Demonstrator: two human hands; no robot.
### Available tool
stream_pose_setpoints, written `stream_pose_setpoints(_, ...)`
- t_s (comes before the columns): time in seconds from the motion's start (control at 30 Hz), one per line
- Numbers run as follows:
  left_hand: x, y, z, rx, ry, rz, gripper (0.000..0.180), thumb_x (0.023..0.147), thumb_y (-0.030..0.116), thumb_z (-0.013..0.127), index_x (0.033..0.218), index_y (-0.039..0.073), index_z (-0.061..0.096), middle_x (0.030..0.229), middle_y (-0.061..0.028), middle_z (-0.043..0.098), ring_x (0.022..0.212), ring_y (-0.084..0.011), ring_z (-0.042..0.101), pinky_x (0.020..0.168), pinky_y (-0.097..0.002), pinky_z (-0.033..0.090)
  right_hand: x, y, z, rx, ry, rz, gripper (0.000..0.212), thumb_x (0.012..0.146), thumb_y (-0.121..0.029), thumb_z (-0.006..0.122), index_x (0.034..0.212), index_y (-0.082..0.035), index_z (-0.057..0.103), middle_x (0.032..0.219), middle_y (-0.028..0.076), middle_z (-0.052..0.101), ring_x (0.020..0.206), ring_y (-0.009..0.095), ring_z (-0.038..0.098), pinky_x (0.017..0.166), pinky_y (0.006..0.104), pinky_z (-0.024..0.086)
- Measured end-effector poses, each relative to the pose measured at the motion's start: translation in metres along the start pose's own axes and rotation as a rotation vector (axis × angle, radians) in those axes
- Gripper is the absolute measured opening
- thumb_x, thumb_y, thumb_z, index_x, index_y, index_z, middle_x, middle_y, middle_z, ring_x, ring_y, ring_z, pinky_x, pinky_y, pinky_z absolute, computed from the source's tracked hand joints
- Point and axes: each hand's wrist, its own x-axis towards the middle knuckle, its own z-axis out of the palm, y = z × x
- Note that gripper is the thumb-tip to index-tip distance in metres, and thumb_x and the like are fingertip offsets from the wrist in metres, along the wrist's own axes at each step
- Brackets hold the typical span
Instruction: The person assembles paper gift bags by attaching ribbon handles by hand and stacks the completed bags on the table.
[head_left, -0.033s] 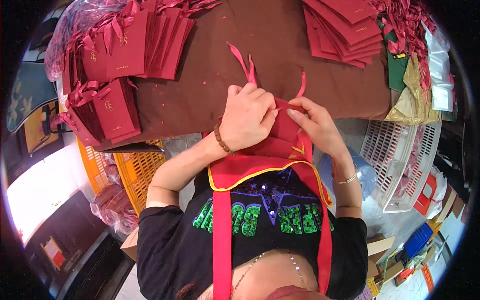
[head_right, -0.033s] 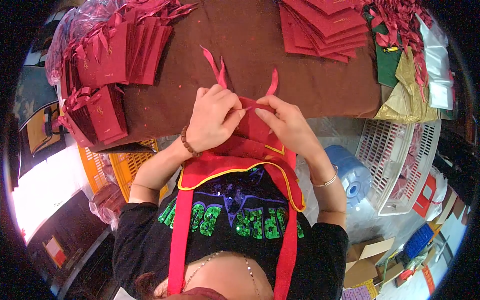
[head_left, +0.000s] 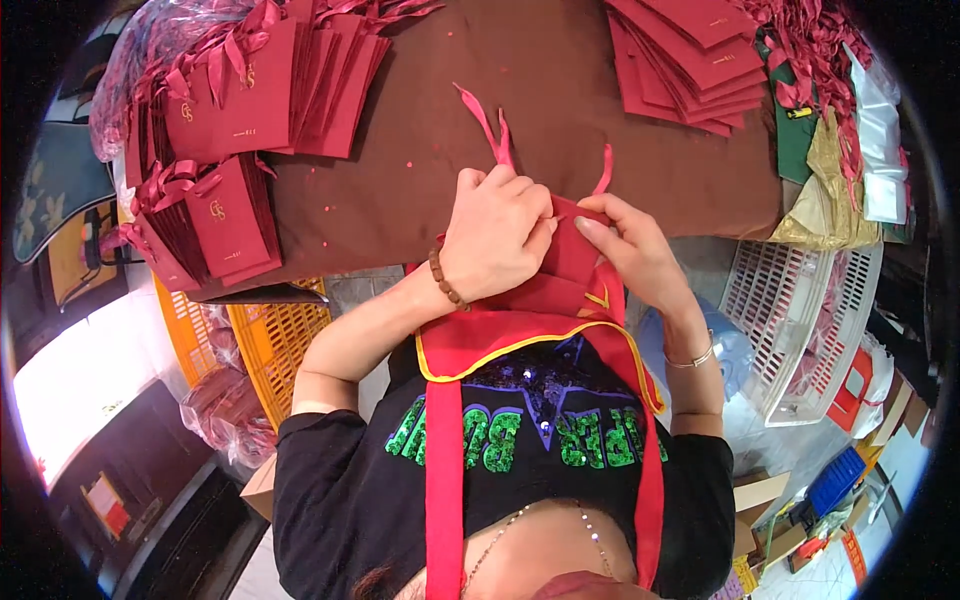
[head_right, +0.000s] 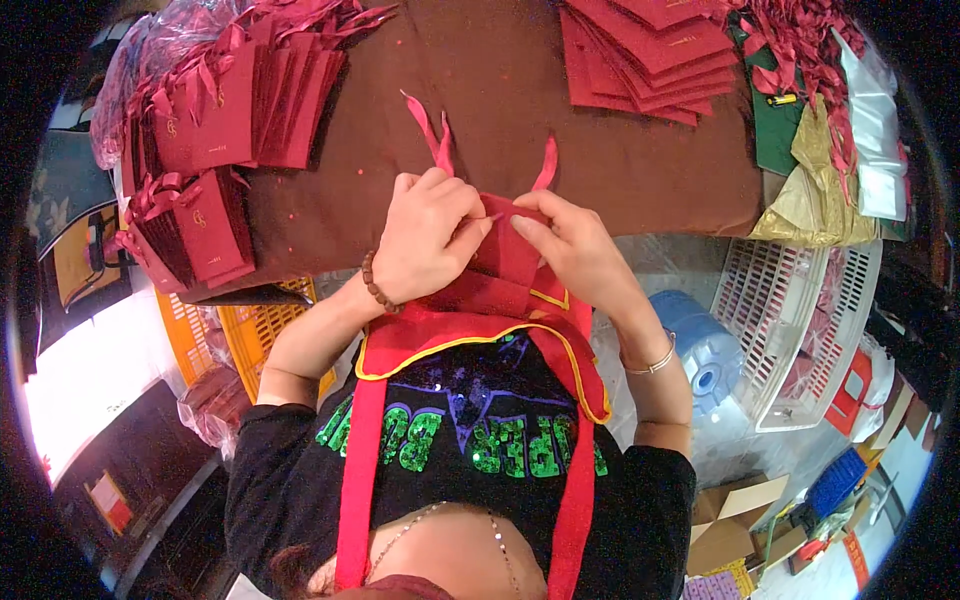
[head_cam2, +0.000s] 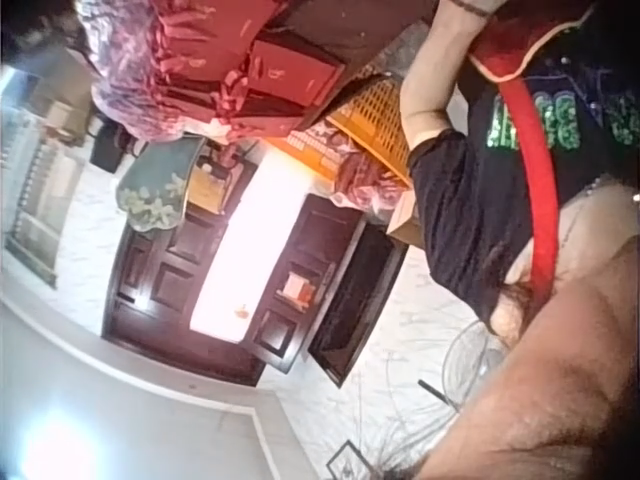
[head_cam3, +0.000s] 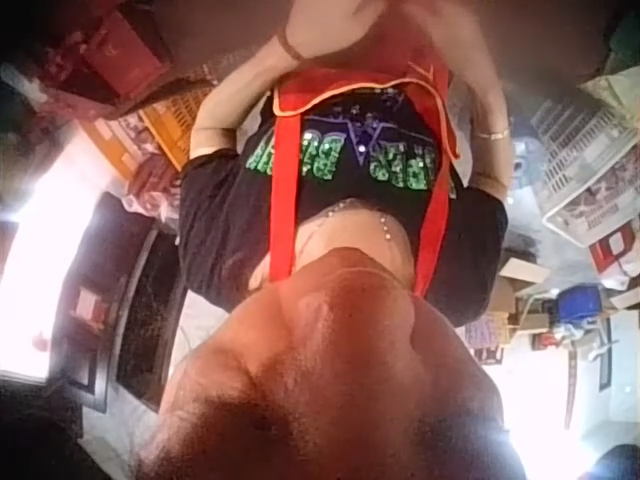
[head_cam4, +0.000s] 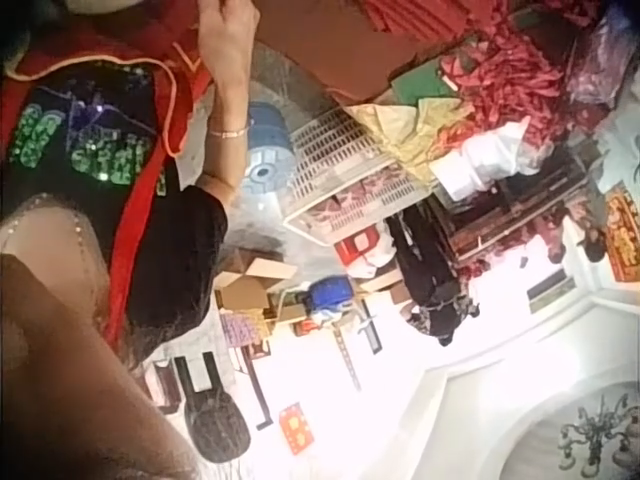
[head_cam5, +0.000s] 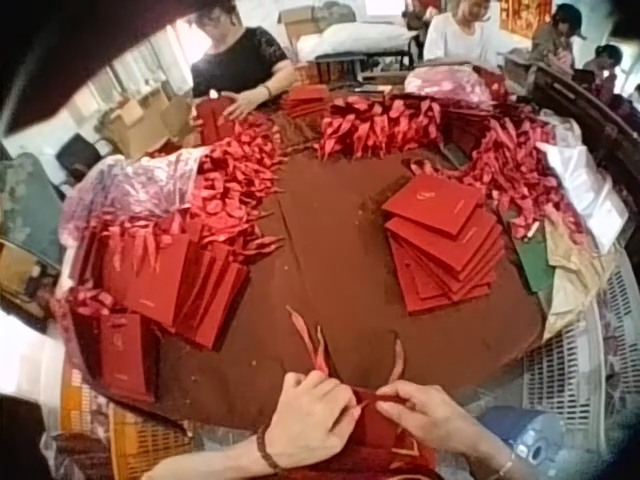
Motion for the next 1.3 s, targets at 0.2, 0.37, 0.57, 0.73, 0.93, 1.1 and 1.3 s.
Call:
stream_pose_setpoints(0.2,0.000,-0.002,-0.002,0.026,-0.035,0.033,0.007,0.072,0.013,0.061,0.072,0.008,0.057,0.072,-0.0037,0.056,0.078,-0.0213,0.051,0.071,-0.0380,0.033,-0.002,-0.004,0.001,0.024,0.006,0.012,0.024,0.090,-0.013,0.055,0.110,0.000,0.056,0.083,-0.003,0.057,0.068,0.002,0.048,0.059,0.0182,0.042)
stream_pose_setpoints(0.37,-0.001,0.000,0.003,0.085,0.027,0.064,0.007,0.072,0.012,0.062,0.073,0.008,0.056,0.073,-0.0042,0.055,0.079,-0.0217,0.050,0.070,-0.0375,0.033,-0.002,-0.005,0.001,-0.056,0.031,0.037,0.022,0.089,-0.010,0.056,0.108,0.000,0.056,0.078,-0.003,0.057,0.064,0.002,0.047,0.057,0.0182,0.041)
stream_pose_setpoints(0.57,0.004,-0.001,0.008,0.063,0.166,0.126,0.012,0.070,0.011,0.065,0.072,0.009,0.053,0.072,-0.0037,0.053,0.076,-0.0231,0.050,0.068,-0.0373,0.034,-0.001,-0.007,0.001,-0.063,0.012,-0.006,0.022,0.088,-0.010,0.057,0.108,-0.001,0.055,0.080,-0.003,0.056,0.063,0.001,0.046,0.055,0.0181,0.040)
stream_pose_setpoints(0.73,-0.003,-0.003,0.008,0.082,0.186,0.194,0.012,0.068,0.009,0.065,0.073,0.009,0.054,0.073,-0.0037,0.053,0.076,-0.0228,0.050,0.067,-0.0374,0.034,-0.001,0.001,0.005,-0.046,0.058,-0.020,0.020,0.087,-0.008,0.058,0.105,-0.001,0.055,0.079,-0.003,0.056,0.063,0.001,0.046,0.054,0.0178,0.039)
stream_pose_setpoints(0.93,-0.007,0.005,0.009,0.204,0.210,0.246,0.012,0.064,0.010,0.064,0.073,0.008,0.055,0.071,-0.0036,0.051,0.077,-0.0220,0.052,0.068,-0.0377,0.035,-0.002,-0.009,0.006,-0.125,0.098,-0.034,0.017,0.085,-0.007,0.061,0.099,0.000,0.055,0.077,-0.002,0.056,0.061,0.001,0.045,0.053,0.0176,0.037)
stream_pose_setpoints(1.1,-0.012,0.001,0.018,0.324,0.230,0.329,0.012,0.064,0.012,0.060,0.075,0.010,0.056,0.074,-0.0032,0.052,0.080,-0.0211,0.053,0.071,-0.0388,0.035,-0.002,-0.009,0.007,-0.176,0.050,-0.101,0.018,0.084,-0.006,0.061,0.099,0.000,0.055,0.076,-0.002,0.055,0.060,0.002,0.045,0.052,0.0190,0.038)
stream_pose_setpoints(1.3,-0.003,-0.004,-0.010,0.057,0.075,0.162,0.007,0.078,0.019,0.057,0.080,0.012,0.058,0.084,-0.0012,0.055,0.086,-0.0207,0.052,0.076,-0.0391,0.033,-0.002,-0.010,0.011,-0.185,0.073,-0.138,0.021,0.083,-0.005,0.061,0.103,0.001,0.055,0.077,0.002,0.059,0.061,0.004,0.050,0.054,0.0210,0.041)
